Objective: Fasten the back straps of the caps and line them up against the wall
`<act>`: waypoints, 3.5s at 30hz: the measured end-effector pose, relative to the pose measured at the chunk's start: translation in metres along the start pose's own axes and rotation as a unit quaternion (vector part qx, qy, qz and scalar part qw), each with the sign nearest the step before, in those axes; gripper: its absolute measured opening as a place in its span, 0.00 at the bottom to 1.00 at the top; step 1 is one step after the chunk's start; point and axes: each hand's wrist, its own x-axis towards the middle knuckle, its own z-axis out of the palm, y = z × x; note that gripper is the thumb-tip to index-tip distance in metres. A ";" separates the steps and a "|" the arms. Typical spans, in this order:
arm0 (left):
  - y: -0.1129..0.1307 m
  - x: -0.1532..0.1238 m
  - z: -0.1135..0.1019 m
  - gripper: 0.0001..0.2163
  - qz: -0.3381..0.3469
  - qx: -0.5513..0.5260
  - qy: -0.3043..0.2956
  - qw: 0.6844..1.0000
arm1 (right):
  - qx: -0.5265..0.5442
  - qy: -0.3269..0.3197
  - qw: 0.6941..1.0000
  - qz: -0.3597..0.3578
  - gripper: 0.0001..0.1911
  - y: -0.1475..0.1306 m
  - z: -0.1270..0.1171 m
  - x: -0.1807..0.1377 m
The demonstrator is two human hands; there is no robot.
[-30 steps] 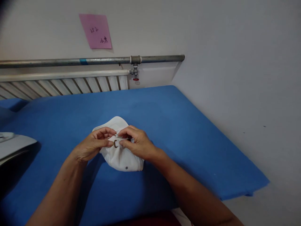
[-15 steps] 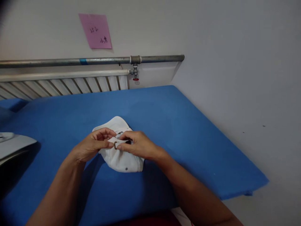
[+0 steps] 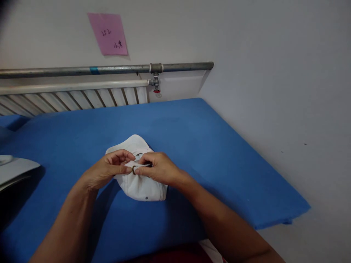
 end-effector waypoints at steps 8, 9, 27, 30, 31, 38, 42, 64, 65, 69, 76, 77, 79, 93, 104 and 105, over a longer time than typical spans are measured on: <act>0.002 -0.004 0.000 0.13 0.014 0.046 -0.029 0.998 | -0.017 0.004 1.000 -0.014 0.06 0.000 0.000 -0.001; 0.003 -0.004 0.000 0.12 0.022 0.070 -0.033 0.997 | -0.017 0.006 1.000 -0.014 0.07 0.000 -0.001 -0.001; 0.017 -0.016 0.001 0.10 0.038 0.242 -0.097 0.965 | -0.041 -0.047 0.998 0.005 0.11 -0.012 -0.019 -0.007; 0.017 -0.015 0.003 0.09 0.039 0.230 -0.103 0.967 | -0.020 -0.043 0.999 0.006 0.10 -0.014 -0.020 -0.008; 0.016 -0.015 0.004 0.09 0.039 0.229 -0.104 0.967 | -0.017 -0.040 0.999 0.003 0.10 -0.015 -0.020 -0.008; 0.013 -0.013 0.006 0.11 0.036 0.271 -0.087 0.958 | -0.059 -0.029 0.997 -0.031 0.10 -0.013 -0.017 -0.008; 0.014 -0.013 0.008 0.10 0.045 0.268 -0.091 0.958 | -0.090 -0.043 0.994 -0.047 0.11 -0.013 -0.019 -0.009; 0.011 -0.012 0.010 0.11 0.062 0.318 -0.080 0.943 | -0.084 -0.065 0.991 -0.084 0.05 -0.012 -0.025 -0.008; 0.011 -0.011 0.010 0.12 0.059 0.316 -0.081 0.943 | -0.085 -0.063 0.991 -0.084 0.06 -0.011 -0.024 -0.008; 0.014 -0.012 0.014 0.10 0.068 0.323 -0.065 0.942 | -0.088 -0.055 0.993 -0.060 0.07 -0.009 -0.023 -0.008; 0.016 -0.013 0.018 0.12 0.097 0.346 -0.056 0.931 | -0.086 -0.045 0.992 -0.085 0.07 -0.010 -0.021 -0.009; 0.015 -0.013 0.018 0.12 0.096 0.347 -0.057 0.931 | -0.087 -0.044 0.991 -0.088 0.07 -0.011 -0.021 -0.009; 0.015 -0.012 0.017 0.13 0.095 0.349 -0.058 0.930 | -0.089 -0.041 0.991 -0.088 0.07 -0.012 -0.021 -0.009; 0.012 -0.013 0.004 0.11 0.072 0.288 -0.049 0.954 | -0.056 -0.013 0.998 -0.030 0.06 -0.012 -0.027 -0.009; 0.019 -0.016 -0.002 0.12 0.080 0.342 -0.031 0.936 | -0.036 -0.009 0.999 -0.032 0.08 -0.012 -0.033 -0.009; 0.020 -0.017 -0.003 0.13 0.083 0.345 -0.030 0.935 | -0.029 -0.011 0.999 -0.030 0.08 -0.012 -0.034 -0.009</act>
